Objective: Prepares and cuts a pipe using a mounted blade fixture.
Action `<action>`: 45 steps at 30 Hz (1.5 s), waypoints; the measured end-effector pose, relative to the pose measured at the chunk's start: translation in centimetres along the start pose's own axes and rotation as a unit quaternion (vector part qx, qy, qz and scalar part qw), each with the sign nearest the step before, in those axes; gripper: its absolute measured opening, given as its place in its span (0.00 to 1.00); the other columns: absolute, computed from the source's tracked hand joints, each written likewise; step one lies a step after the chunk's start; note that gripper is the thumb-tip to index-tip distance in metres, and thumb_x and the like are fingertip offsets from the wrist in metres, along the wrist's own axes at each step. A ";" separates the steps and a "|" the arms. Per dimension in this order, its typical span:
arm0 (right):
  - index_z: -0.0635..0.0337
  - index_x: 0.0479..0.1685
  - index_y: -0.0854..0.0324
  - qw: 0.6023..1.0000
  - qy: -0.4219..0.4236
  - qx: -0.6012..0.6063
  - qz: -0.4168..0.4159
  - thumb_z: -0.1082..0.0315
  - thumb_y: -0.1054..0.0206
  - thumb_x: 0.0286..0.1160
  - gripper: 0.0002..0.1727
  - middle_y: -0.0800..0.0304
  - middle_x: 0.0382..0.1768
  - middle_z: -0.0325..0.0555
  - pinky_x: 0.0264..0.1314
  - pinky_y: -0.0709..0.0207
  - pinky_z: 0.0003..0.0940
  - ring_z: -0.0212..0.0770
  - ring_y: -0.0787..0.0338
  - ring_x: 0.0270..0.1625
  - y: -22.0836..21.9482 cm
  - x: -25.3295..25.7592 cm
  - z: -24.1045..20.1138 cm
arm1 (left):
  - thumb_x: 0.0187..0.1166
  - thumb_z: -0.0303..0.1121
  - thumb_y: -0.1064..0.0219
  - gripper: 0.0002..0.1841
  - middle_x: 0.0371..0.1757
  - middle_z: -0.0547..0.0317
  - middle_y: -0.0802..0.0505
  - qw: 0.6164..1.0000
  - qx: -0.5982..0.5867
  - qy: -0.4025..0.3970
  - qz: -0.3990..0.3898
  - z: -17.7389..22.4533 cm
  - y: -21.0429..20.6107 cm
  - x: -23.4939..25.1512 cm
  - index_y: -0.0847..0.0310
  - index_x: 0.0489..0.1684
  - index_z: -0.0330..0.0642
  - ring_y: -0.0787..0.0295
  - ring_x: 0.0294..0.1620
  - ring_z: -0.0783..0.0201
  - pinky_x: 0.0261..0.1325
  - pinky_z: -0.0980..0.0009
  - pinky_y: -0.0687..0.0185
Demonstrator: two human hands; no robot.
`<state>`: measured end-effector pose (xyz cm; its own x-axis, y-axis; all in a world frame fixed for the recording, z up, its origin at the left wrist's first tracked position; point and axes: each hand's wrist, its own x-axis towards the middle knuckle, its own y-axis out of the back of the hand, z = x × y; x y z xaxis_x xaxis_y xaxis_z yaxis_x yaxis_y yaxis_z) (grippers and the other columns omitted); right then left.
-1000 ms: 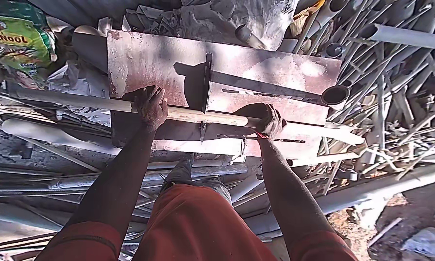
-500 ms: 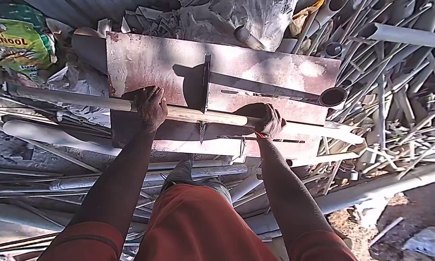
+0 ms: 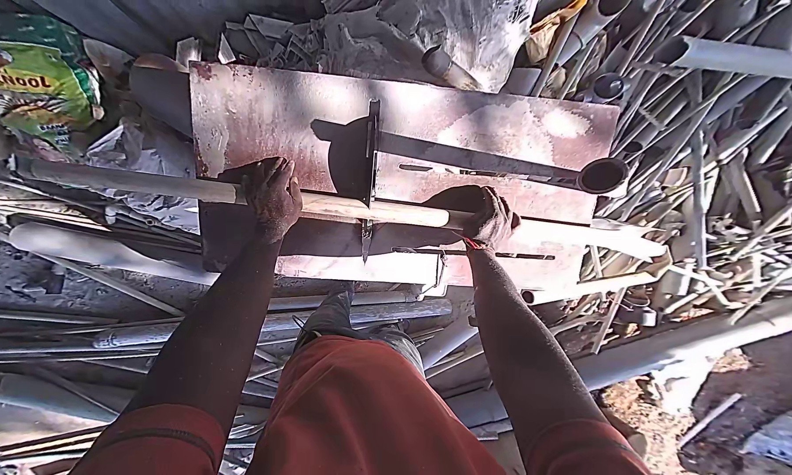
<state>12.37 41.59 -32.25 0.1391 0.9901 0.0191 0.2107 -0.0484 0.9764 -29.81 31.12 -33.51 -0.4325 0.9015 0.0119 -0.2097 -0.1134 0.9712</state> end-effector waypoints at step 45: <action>0.38 0.78 0.19 0.998 0.054 -0.032 -0.014 0.55 0.61 0.93 0.28 0.18 0.79 0.29 0.90 0.48 0.53 0.41 0.24 0.84 0.1 -1.8 1.9 | 0.76 0.66 0.37 0.35 0.66 0.46 0.09 0.989 0.019 -0.136 -0.048 -4.5 1.4 -8.4 0.16 0.69 0.47 0.15 0.71 0.43 0.83 0.37 0.39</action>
<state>13.93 39.52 -32.61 0.0271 0.9996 0.0107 0.1499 -0.0146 0.9886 -30.45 21.48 -33.31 -0.1590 0.9870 -0.0232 -0.2025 -0.0096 0.9792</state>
